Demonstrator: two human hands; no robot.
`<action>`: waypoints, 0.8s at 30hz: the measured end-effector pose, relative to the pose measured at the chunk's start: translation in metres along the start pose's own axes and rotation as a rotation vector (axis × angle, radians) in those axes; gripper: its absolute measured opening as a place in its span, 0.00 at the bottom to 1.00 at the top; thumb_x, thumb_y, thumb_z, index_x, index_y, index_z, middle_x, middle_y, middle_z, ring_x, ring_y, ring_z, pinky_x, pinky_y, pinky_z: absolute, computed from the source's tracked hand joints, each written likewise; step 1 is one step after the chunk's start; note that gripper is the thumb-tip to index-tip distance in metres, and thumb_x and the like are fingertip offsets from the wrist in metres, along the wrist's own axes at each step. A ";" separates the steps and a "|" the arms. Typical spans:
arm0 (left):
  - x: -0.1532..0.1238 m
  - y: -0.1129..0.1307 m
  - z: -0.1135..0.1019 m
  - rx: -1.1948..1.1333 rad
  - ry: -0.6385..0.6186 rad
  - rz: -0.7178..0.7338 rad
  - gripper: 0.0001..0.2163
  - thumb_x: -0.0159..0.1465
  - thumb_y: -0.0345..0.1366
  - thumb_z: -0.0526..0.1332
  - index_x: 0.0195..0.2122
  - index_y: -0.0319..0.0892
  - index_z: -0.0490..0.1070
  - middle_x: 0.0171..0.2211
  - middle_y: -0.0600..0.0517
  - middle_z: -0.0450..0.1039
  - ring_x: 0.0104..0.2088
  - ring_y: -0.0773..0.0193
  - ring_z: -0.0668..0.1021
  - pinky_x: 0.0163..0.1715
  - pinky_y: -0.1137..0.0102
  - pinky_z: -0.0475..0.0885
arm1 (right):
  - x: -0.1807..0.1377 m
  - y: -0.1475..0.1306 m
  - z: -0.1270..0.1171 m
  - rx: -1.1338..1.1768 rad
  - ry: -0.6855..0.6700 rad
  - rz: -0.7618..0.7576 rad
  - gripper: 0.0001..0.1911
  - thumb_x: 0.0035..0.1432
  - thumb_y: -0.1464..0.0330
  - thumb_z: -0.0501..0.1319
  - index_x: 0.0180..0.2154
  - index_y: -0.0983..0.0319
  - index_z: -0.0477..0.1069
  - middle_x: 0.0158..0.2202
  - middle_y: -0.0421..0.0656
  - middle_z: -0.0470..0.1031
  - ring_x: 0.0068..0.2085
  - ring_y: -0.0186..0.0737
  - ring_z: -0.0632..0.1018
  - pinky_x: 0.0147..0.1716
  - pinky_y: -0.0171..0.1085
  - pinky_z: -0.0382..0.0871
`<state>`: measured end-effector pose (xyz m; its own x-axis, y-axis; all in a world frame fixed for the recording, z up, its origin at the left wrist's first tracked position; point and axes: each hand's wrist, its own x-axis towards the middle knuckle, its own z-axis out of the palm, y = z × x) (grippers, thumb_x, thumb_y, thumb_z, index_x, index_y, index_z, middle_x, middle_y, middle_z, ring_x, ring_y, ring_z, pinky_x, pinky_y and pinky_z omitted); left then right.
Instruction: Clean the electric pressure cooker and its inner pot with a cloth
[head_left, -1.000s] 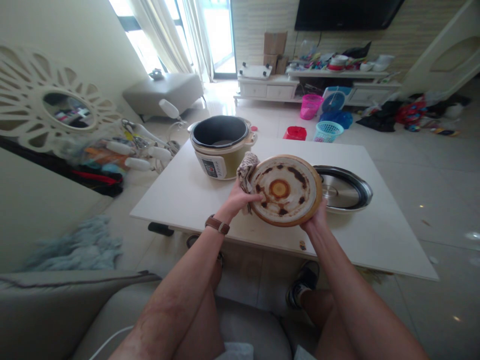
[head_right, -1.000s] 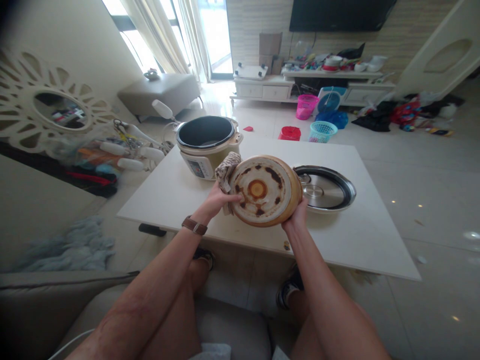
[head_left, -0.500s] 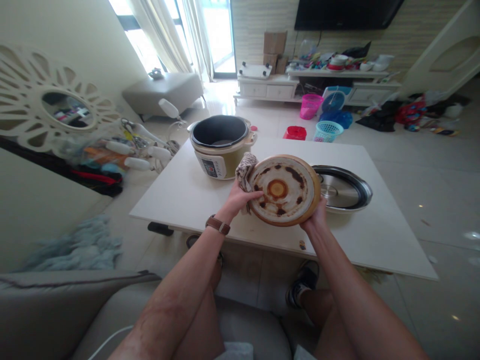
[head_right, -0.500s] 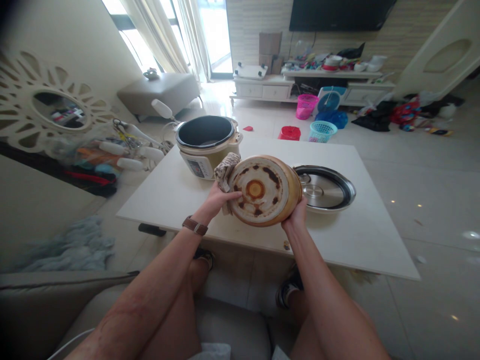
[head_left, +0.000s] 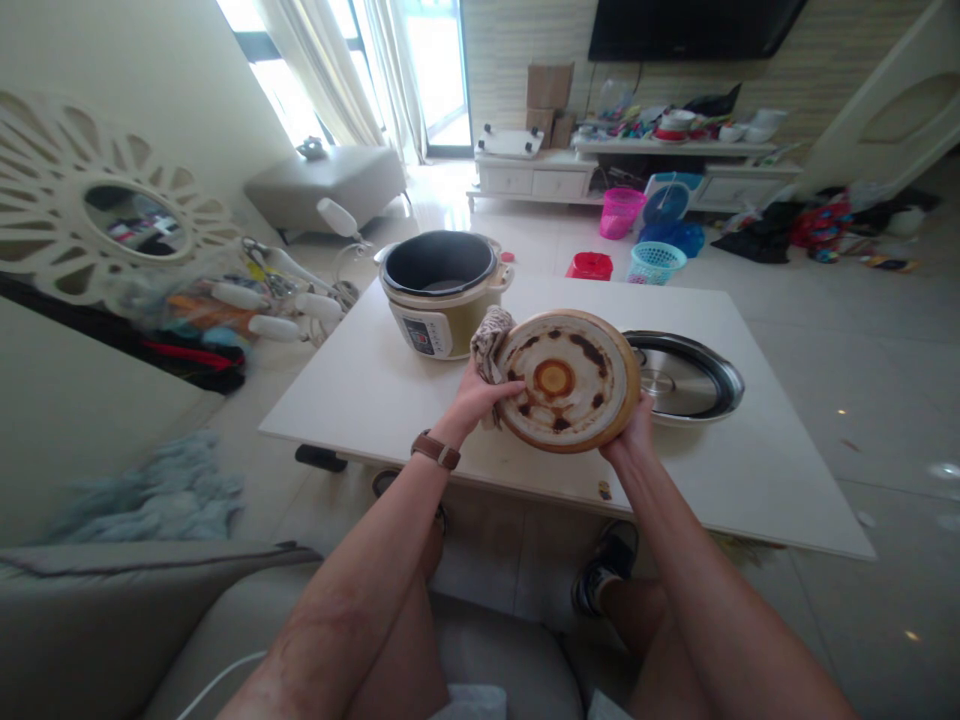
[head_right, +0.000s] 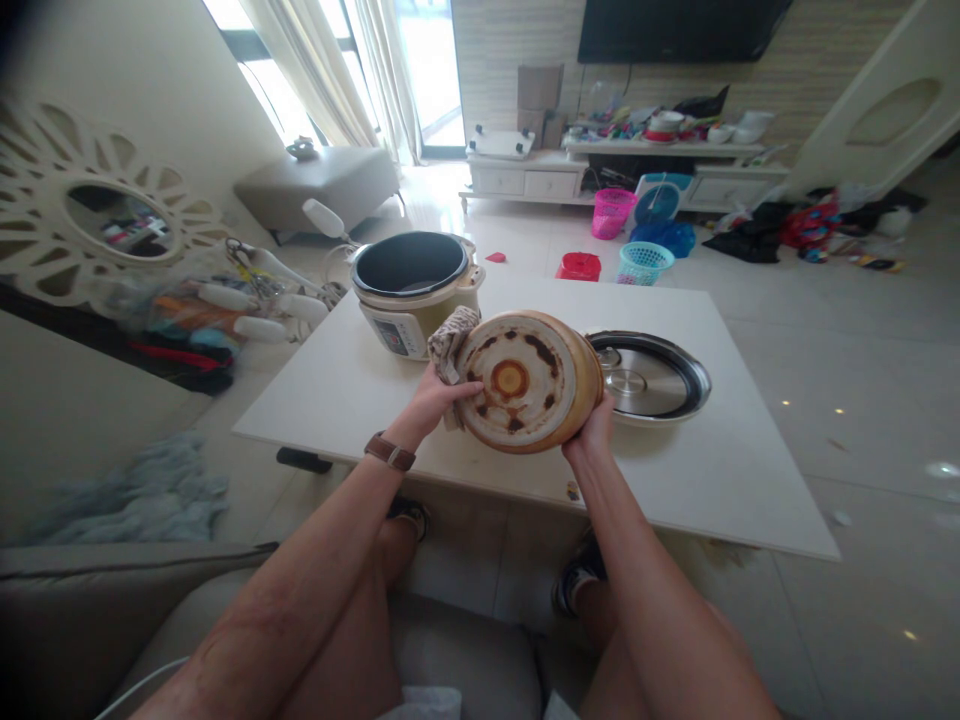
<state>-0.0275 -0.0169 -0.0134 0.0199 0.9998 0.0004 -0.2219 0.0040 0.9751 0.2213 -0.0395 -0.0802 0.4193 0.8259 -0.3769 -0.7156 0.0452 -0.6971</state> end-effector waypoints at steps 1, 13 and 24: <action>0.000 0.000 0.000 0.000 0.001 -0.001 0.34 0.42 0.33 0.83 0.51 0.44 0.76 0.57 0.42 0.81 0.60 0.45 0.81 0.67 0.48 0.71 | 0.001 0.000 -0.001 -0.002 -0.008 -0.003 0.17 0.66 0.56 0.54 0.43 0.58 0.76 0.38 0.38 0.83 0.39 0.40 0.83 0.34 0.38 0.81; 0.009 -0.010 0.001 -0.130 0.163 -0.079 0.26 0.54 0.46 0.80 0.51 0.45 0.78 0.56 0.44 0.82 0.61 0.46 0.79 0.68 0.52 0.71 | -0.007 -0.003 0.006 0.006 -0.074 -0.042 0.23 0.69 0.49 0.53 0.46 0.57 0.78 0.42 0.39 0.85 0.44 0.41 0.84 0.42 0.41 0.83; 0.032 -0.023 -0.017 -0.322 0.343 -0.077 0.22 0.63 0.49 0.71 0.54 0.44 0.77 0.59 0.45 0.80 0.62 0.53 0.79 0.65 0.57 0.73 | -0.034 -0.026 0.023 -0.023 -0.157 -0.286 0.17 0.56 0.58 0.76 0.43 0.60 0.80 0.43 0.42 0.85 0.46 0.41 0.83 0.49 0.41 0.80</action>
<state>-0.0379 0.0150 -0.0396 -0.2629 0.9448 -0.1953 -0.5247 0.0299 0.8508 0.2127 -0.0560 -0.0347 0.5092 0.8581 -0.0662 -0.5675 0.2770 -0.7754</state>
